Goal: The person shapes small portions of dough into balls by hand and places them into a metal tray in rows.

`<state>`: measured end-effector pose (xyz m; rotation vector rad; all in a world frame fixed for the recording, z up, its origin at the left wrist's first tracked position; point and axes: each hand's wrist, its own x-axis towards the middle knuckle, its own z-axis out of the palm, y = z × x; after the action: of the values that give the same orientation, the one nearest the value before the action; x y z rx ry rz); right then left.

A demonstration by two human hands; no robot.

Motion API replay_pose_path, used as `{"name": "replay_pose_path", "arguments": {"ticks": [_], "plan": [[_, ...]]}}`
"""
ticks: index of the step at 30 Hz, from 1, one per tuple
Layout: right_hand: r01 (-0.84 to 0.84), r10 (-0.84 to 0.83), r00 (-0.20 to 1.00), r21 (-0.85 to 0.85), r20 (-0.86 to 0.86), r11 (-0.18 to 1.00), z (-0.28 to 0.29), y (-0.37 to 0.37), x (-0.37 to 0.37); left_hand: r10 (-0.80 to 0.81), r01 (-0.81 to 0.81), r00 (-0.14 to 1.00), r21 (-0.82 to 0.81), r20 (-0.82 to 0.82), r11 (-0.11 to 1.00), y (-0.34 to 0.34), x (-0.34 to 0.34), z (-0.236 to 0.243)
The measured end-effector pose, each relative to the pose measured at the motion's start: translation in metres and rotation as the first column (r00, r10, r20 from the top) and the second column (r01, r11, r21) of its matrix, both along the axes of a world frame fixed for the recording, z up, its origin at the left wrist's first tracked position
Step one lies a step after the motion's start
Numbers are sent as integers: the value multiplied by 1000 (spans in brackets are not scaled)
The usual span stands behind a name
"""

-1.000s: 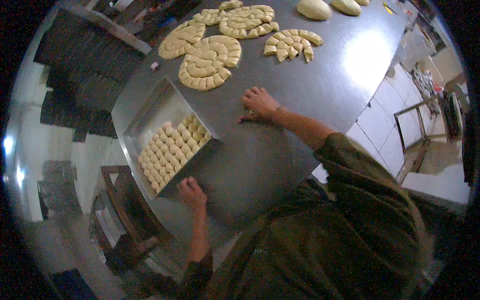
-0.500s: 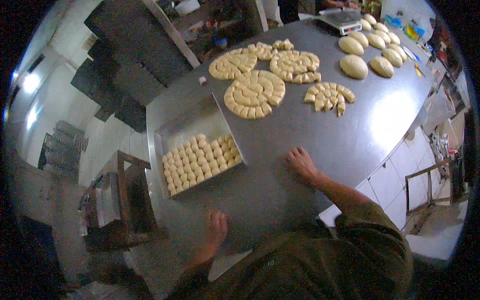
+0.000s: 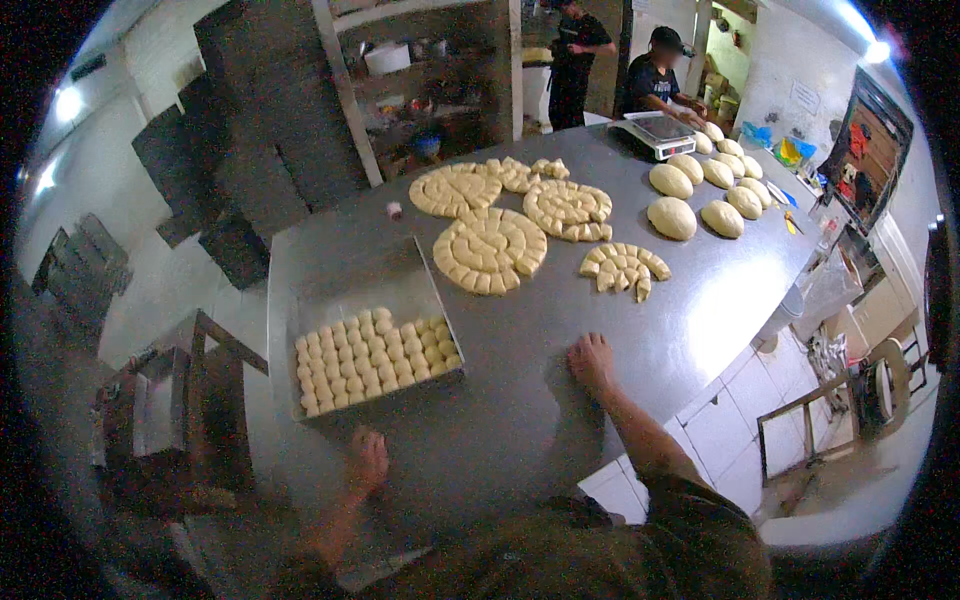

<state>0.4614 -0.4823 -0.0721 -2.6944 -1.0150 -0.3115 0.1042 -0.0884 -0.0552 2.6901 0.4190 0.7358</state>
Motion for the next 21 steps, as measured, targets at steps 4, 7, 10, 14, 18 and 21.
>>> {"name": "replay_pose_path", "arguments": {"ticks": [4, 7, 10, 14, 18, 21], "plan": [[118, -123, 986, 43, 117, 992, -28, 21, 7, -110, 110, 966, -10, -234, 994, -5, 1, -89], [31, -34, 994, 30, 105, 999, -35, 9, -12, -122, 145, 972, 105, -203, 984, 19, -40, -82], [104, -155, 953, 201, 262, 974, -18, 0, -4, -35, 30, 979, -24, -203, 999, 18, -23, -34], [16, -20, 1000, 266, 14, 964, 25, 30, -70, 180, -54, 939, -392, 294, 919, 18, -36, 9], [377, -330, 913, 185, -238, 908, 43, 18, -84, 718, -579, 648, 450, -253, 680, 108, -129, -61], [97, 135, 922, 555, -364, 826, 72, 85, -129, 745, -684, 613, 295, -263, 667, 80, -79, -37]]}}
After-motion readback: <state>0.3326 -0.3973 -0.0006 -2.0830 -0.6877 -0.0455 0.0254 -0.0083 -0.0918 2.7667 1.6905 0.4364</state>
